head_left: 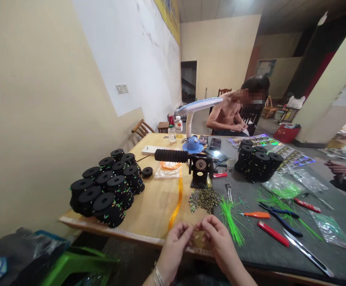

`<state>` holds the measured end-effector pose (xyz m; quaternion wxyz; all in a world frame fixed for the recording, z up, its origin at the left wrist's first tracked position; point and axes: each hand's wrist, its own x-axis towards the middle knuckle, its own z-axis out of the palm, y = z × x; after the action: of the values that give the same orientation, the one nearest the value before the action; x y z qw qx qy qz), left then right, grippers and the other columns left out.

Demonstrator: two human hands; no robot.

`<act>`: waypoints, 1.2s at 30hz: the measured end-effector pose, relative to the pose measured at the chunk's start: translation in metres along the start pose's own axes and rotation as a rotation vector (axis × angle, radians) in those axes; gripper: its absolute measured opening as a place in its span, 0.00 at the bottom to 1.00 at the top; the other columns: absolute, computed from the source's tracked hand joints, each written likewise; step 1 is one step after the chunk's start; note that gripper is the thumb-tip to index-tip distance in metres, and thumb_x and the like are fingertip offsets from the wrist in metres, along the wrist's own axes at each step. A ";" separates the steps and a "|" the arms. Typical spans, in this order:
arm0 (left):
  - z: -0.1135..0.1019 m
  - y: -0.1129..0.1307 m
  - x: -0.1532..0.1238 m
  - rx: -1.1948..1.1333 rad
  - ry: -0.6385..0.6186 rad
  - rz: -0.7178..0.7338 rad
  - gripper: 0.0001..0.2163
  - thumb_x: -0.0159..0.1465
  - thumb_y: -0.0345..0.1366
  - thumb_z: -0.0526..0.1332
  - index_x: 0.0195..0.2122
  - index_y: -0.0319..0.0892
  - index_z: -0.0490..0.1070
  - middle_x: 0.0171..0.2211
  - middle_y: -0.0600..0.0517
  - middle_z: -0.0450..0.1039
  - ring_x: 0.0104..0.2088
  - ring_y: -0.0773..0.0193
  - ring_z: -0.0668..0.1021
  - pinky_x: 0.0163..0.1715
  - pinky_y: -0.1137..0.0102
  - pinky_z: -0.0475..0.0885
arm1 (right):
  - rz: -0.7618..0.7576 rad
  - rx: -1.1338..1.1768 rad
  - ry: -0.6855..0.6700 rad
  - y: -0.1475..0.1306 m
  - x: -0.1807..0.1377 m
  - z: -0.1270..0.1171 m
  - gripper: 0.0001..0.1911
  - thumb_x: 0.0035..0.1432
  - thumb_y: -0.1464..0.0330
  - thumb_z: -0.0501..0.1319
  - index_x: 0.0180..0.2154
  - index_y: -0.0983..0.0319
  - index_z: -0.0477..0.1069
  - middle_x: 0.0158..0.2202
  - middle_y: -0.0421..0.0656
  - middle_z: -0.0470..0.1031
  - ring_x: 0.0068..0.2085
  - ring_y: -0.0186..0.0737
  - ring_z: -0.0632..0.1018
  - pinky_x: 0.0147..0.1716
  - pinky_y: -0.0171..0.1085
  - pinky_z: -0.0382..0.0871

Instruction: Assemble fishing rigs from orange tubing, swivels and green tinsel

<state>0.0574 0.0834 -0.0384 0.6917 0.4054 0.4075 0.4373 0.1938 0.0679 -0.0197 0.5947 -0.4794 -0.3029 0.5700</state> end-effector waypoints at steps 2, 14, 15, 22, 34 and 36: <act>-0.004 0.004 0.002 -0.118 0.019 -0.065 0.13 0.53 0.43 0.70 0.29 0.38 0.72 0.27 0.55 0.71 0.27 0.71 0.70 0.29 0.75 0.63 | 0.018 -0.014 -0.061 -0.002 -0.003 -0.002 0.20 0.46 0.53 0.68 0.26 0.62 0.66 0.26 0.40 0.74 0.26 0.33 0.71 0.23 0.29 0.63; -0.012 0.014 0.007 -0.394 -0.020 -0.231 0.10 0.50 0.35 0.73 0.30 0.37 0.75 0.32 0.49 0.78 0.35 0.66 0.77 0.35 0.73 0.67 | 0.101 -0.221 -0.250 0.018 0.007 0.003 0.24 0.43 0.47 0.65 0.24 0.60 0.61 0.16 0.30 0.58 0.17 0.26 0.55 0.18 0.29 0.48; -0.012 0.013 0.008 -0.395 -0.021 -0.229 0.10 0.50 0.35 0.73 0.29 0.37 0.75 0.32 0.49 0.78 0.35 0.65 0.77 0.35 0.72 0.68 | 0.092 -0.211 -0.245 0.019 0.008 0.003 0.24 0.43 0.48 0.65 0.23 0.60 0.61 0.16 0.31 0.58 0.18 0.27 0.56 0.19 0.30 0.50; -0.016 0.008 0.013 -0.443 -0.054 -0.212 0.08 0.53 0.33 0.71 0.28 0.36 0.74 0.35 0.46 0.78 0.37 0.60 0.78 0.36 0.68 0.70 | 0.122 -0.201 -0.255 0.016 0.008 0.011 0.19 0.45 0.53 0.63 0.24 0.59 0.60 0.17 0.34 0.65 0.18 0.29 0.61 0.18 0.30 0.51; -0.018 0.007 0.015 -0.437 -0.055 -0.228 0.08 0.53 0.33 0.71 0.31 0.36 0.75 0.34 0.47 0.78 0.36 0.63 0.78 0.34 0.71 0.71 | -0.022 -0.230 -0.254 0.026 0.010 0.011 0.20 0.49 0.52 0.63 0.23 0.60 0.61 0.18 0.36 0.67 0.22 0.33 0.68 0.25 0.33 0.62; -0.018 0.006 0.015 -0.439 -0.065 -0.225 0.08 0.53 0.33 0.71 0.31 0.35 0.75 0.33 0.47 0.78 0.34 0.63 0.78 0.33 0.71 0.70 | -0.033 -0.233 -0.258 0.025 0.010 0.012 0.20 0.49 0.52 0.63 0.23 0.60 0.61 0.19 0.36 0.67 0.22 0.33 0.68 0.25 0.33 0.62</act>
<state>0.0433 0.1033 -0.0421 0.8202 0.2114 0.3227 0.4224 0.1752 0.0776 -0.0409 0.5004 -0.4630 -0.4486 0.5779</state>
